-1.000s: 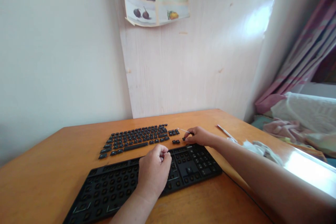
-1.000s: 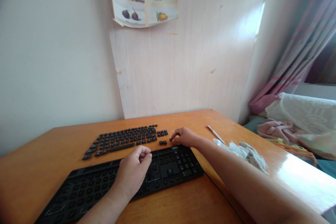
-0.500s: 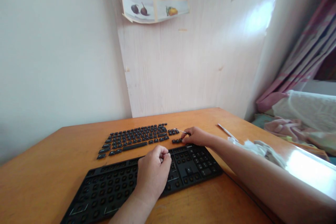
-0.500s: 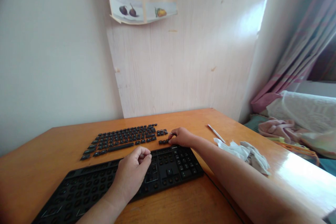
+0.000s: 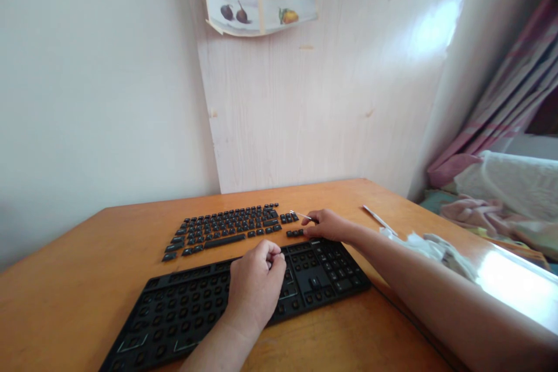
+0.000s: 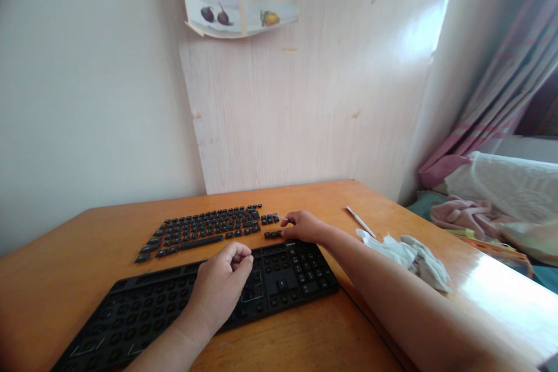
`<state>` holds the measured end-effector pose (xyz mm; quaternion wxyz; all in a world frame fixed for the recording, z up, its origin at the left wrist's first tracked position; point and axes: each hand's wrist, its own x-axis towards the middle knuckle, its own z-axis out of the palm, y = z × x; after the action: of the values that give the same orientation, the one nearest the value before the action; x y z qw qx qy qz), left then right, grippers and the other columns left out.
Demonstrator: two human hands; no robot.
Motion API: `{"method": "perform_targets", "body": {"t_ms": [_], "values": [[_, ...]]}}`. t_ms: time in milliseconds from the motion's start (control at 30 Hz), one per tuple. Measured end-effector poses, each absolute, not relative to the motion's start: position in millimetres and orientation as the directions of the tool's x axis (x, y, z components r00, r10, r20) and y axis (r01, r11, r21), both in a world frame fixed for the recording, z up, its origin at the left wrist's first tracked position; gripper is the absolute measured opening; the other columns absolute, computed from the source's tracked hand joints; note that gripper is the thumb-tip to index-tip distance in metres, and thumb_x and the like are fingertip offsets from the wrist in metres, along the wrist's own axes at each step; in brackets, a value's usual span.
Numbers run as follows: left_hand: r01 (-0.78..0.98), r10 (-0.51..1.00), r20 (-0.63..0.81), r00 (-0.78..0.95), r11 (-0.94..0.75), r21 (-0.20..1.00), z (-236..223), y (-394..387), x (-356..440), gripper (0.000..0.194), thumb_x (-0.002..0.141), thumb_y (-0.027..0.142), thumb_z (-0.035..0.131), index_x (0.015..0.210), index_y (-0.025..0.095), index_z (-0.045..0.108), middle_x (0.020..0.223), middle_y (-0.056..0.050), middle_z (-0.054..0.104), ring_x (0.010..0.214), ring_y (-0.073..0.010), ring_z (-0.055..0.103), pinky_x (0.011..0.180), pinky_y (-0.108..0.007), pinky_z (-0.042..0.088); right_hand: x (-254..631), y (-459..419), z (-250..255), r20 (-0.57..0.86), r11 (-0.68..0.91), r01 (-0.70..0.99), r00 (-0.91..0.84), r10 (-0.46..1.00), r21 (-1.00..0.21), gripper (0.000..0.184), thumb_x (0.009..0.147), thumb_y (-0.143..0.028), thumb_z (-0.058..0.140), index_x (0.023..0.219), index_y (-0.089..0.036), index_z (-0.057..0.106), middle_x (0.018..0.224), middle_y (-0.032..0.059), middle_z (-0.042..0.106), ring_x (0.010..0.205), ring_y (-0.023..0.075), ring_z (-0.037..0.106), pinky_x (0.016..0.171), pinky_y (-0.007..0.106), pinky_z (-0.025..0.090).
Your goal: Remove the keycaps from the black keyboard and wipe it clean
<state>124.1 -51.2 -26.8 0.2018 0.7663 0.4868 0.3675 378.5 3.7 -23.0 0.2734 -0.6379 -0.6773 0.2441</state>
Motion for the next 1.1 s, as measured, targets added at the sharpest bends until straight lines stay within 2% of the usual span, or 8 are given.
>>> {"method": "perform_targets", "body": {"t_ms": [133, 300, 533, 667, 767, 833, 1100], "values": [[0.599, 0.89, 0.373, 0.262, -0.453, 0.661, -27, -51, 124, 0.01, 0.085, 0.026, 0.052, 0.081, 0.024, 0.062, 0.073, 0.003, 0.067, 0.069, -0.0133, 0.061, 0.069, -0.025, 0.039, 378, 0, -16, 0.113, 0.042, 0.69, 0.058, 0.992, -0.722, 0.022, 0.078, -0.027, 0.055, 0.09, -0.013, 0.067, 0.064, -0.0002, 0.058, 0.057, 0.0113, 0.048, 0.053, 0.022, 0.035], [0.612, 0.888, 0.368, 0.274, -0.456, 0.646, -24, -52, 124, 0.01, 0.085, 0.027, 0.053, 0.082, 0.025, 0.062, 0.073, 0.003, 0.068, 0.07, -0.014, 0.062, 0.071, -0.026, 0.04, 380, -13, 2, 0.163, 0.058, 0.64, 0.105, 0.981, -0.766, 0.029, 0.084, -0.028, 0.041, 0.079, -0.013, 0.065, 0.067, 0.0036, 0.06, 0.059, 0.0132, 0.054, 0.055, 0.023, 0.04], [0.624, 0.886, 0.353, 0.3, -0.462, 0.631, -23, -52, 124, 0.011, 0.086, 0.03, 0.054, 0.085, 0.025, 0.063, 0.08, 0.002, 0.071, 0.078, -0.0166, 0.065, 0.073, -0.027, 0.041, 364, -68, 33, 0.301, 0.144, 0.708, 0.101, 0.948, -0.691, 0.04, 0.092, -0.041, 0.039, 0.078, -0.015, 0.067, 0.064, 0.0027, 0.058, 0.064, 0.015, 0.054, 0.059, 0.025, 0.04], [0.637, 0.892, 0.336, 0.302, -0.451, 0.626, -22, -53, 124, 0.012, 0.086, 0.029, 0.053, 0.085, 0.024, 0.064, 0.082, 0.001, 0.072, 0.081, -0.017, 0.066, 0.073, -0.027, 0.04, 349, -97, 37, 0.2, 0.125, 0.665, 0.038, 0.979, -0.736, 0.033, 0.091, -0.042, 0.047, 0.091, -0.016, 0.067, 0.061, -0.001, 0.052, 0.055, 0.0111, 0.047, 0.051, 0.022, 0.035], [0.643, 0.891, 0.334, 0.307, -0.453, 0.618, -19, -54, 124, 0.011, 0.086, 0.029, 0.054, 0.084, 0.024, 0.064, 0.081, 0.001, 0.072, 0.08, -0.017, 0.066, 0.072, -0.027, 0.039, 343, -111, 33, 0.084, 0.099, 0.589, -0.053, 0.995, -0.802, 0.031, 0.089, -0.044, 0.053, 0.097, -0.017, 0.065, 0.065, -0.001, 0.055, 0.054, 0.0094, 0.048, 0.048, 0.02, 0.036], [0.648, 0.893, 0.329, 0.307, -0.449, 0.615, -18, -55, 125, 0.011, 0.086, 0.029, 0.055, 0.083, 0.024, 0.064, 0.081, 0.002, 0.072, 0.08, -0.0169, 0.065, 0.072, -0.027, 0.039, 341, -118, 31, 0.044, 0.103, 0.592, -0.113, 0.993, -0.8, 0.03, 0.087, -0.044, 0.056, 0.099, -0.018, 0.067, 0.065, -0.0014, 0.055, 0.054, 0.0093, 0.048, 0.047, 0.019, 0.036], [0.664, 0.89, 0.341, 0.303, -0.454, 0.595, -17, -55, 126, 0.01, 0.084, 0.029, 0.056, 0.083, 0.024, 0.065, 0.081, 0.002, 0.071, 0.078, -0.016, 0.064, 0.071, -0.027, 0.037, 333, -127, 30, 0.037, 0.205, 0.624, -0.271, 0.962, -0.754, 0.033, 0.089, -0.046, 0.054, 0.084, -0.017, 0.068, 0.066, -0.002, 0.051, 0.058, 0.0092, 0.044, 0.05, 0.02, 0.034]]}}
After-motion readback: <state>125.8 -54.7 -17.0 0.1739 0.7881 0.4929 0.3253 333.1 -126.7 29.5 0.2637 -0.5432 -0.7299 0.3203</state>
